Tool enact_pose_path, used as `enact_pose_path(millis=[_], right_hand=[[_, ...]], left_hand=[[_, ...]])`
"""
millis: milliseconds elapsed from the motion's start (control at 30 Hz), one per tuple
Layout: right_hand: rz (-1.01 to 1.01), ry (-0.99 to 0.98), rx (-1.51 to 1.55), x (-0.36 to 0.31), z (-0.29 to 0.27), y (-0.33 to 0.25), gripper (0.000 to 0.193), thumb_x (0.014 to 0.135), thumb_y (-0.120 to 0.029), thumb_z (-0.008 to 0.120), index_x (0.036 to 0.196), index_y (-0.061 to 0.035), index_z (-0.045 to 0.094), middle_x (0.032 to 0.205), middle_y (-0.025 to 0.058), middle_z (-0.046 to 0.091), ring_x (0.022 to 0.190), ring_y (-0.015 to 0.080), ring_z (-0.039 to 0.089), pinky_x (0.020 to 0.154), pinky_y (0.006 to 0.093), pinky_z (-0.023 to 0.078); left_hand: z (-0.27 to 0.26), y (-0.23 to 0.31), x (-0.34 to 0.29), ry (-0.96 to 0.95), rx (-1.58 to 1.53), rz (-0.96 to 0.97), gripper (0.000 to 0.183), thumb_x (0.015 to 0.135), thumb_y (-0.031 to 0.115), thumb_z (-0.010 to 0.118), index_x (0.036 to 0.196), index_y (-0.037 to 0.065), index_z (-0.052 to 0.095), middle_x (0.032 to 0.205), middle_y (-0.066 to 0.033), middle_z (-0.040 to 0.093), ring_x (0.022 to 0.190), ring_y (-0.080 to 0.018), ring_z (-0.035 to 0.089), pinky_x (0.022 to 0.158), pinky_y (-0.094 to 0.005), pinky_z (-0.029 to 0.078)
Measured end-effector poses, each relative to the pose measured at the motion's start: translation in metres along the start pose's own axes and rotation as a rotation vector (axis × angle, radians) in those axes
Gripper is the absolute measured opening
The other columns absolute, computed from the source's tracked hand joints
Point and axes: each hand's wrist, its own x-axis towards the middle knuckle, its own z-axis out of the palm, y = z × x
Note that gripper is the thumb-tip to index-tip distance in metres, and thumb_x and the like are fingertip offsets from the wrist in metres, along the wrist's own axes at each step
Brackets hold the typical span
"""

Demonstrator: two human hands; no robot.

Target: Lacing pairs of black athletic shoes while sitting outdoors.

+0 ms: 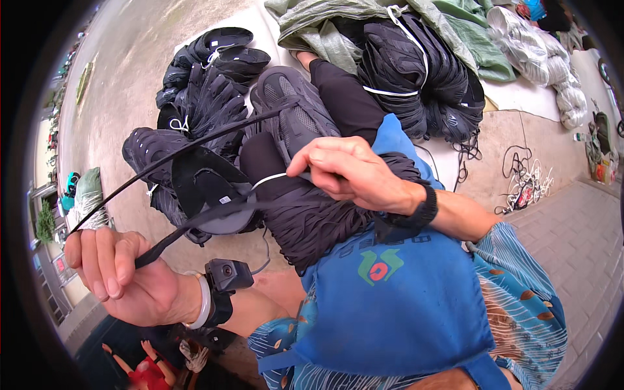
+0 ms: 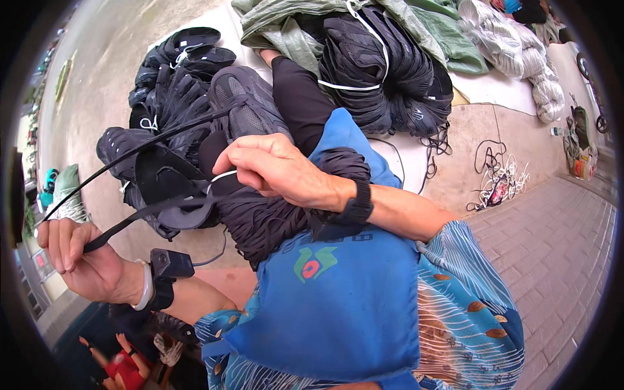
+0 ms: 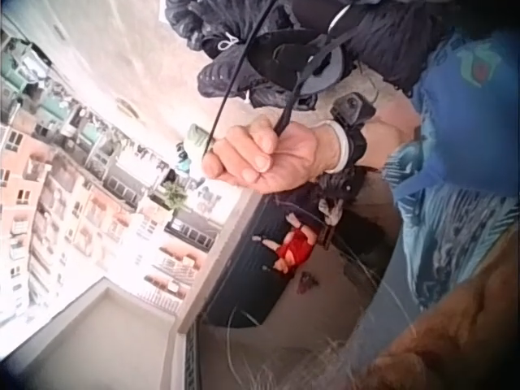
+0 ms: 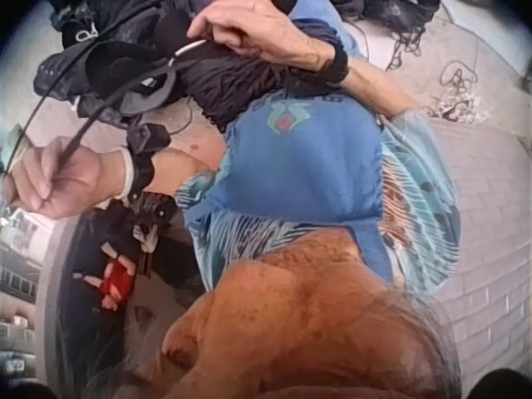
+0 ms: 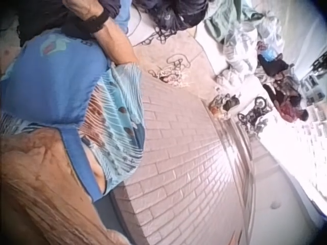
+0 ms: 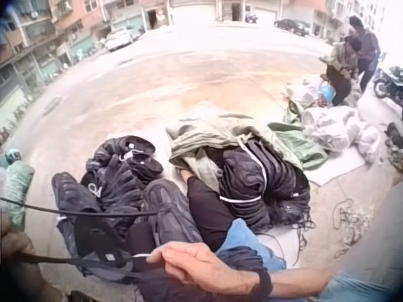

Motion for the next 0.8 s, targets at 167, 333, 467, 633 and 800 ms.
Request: enact_pose_path(millis=[167,333,467,633,800], right_hand=[[-0.190,-0.065,-0.868,0.031,-0.013,0.060,0.043,0.095,-0.031,0.049,0.124,0.0016,0.049,0.106,0.0178,0.056,0.106,0.0285,0.054,0.094,0.0383,0.041],[-0.219,-0.041,-1.044,0.026,-0.027,0.063,0.038,0.090,-0.025,0.054,0.114,0.0040,0.054,0.102,0.0210,0.057,0.098,0.0342,0.056,0.086,0.0406,0.044],[-0.408,0.107,-1.008,0.032,-0.029,0.053,0.023,0.086,-0.013,0.059,0.102,0.0027,0.058,0.085,0.0157,0.060,0.078,0.0301,0.061,0.073,0.0386,0.049],[-0.536,0.205,-1.017,0.041,-0.017,0.018,0.025,0.082,-0.009,0.065,0.104,-0.0001,0.058,0.087,0.0130,0.058,0.072,0.0243,0.062,0.067,0.0347,0.051],[-0.690,0.205,-1.160,0.052,-0.015,0.011,0.032,0.080,-0.011,0.067,0.108,-0.0021,0.056,0.095,0.0135,0.056,0.076,0.0274,0.062,0.067,0.0363,0.052]], left_hand=[[0.000,0.012,-0.006,0.006,0.273,0.071,0.023,0.099,0.010,0.040,0.105,-0.009,0.051,0.062,-0.0022,0.047,0.053,-0.0128,0.048,0.054,-0.0317,0.051],[0.009,0.015,-0.004,0.014,0.415,0.054,0.028,0.103,0.017,0.034,0.090,-0.003,0.051,0.059,-0.0005,0.043,0.054,-0.0122,0.045,0.056,-0.0279,0.045],[0.005,0.018,-0.001,-0.087,0.543,0.046,0.035,0.104,0.026,0.030,0.086,0.004,0.051,0.052,0.0017,0.039,0.050,-0.0111,0.042,0.053,-0.0276,0.043],[0.003,0.030,-0.005,-0.146,0.555,0.054,0.045,0.101,0.037,0.036,0.069,0.010,0.050,0.044,0.0024,0.041,0.036,-0.0112,0.039,0.041,-0.0256,0.038],[0.007,0.018,-0.021,-0.032,0.519,0.258,0.048,0.100,0.041,0.039,0.061,0.014,0.048,0.039,0.0026,0.044,0.031,-0.0083,0.038,0.036,-0.0208,0.034]])
